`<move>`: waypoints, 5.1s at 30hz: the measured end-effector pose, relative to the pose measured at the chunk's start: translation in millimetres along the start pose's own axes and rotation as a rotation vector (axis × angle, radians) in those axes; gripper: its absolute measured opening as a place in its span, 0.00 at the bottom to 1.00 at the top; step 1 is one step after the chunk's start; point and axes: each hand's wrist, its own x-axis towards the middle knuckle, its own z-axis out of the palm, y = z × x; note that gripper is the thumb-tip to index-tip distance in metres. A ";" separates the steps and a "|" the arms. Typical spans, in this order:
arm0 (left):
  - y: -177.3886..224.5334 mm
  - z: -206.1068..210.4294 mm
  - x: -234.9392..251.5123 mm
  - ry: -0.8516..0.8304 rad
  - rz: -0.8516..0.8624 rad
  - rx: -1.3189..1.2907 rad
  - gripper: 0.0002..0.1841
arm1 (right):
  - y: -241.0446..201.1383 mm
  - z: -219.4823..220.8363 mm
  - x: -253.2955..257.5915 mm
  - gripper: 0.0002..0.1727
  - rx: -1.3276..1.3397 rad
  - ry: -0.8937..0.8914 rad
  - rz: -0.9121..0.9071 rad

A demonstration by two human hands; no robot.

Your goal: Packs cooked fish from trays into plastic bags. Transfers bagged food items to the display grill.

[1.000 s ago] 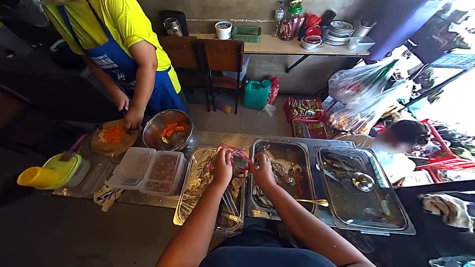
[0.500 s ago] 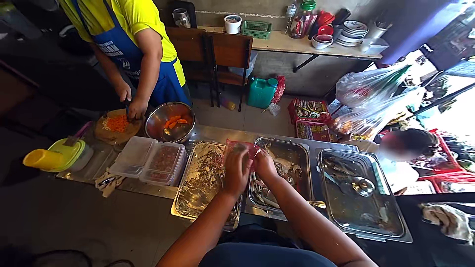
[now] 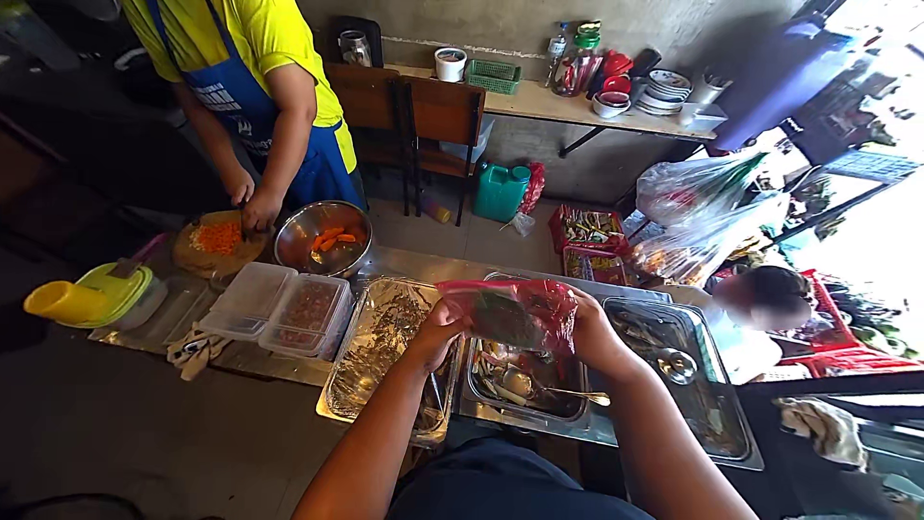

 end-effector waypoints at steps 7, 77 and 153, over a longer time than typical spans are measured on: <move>15.2 25.6 -3.7 0.087 0.196 0.175 0.35 | -9.8 -14.2 -8.8 0.16 -0.125 0.015 0.300; 26.0 36.2 -7.8 0.338 -0.021 -0.593 0.31 | -89.3 15.7 -32.5 0.10 0.338 -0.071 0.120; -36.0 118.1 -41.8 0.258 0.055 0.833 0.22 | -41.7 -1.2 -108.7 0.36 0.536 -0.038 0.550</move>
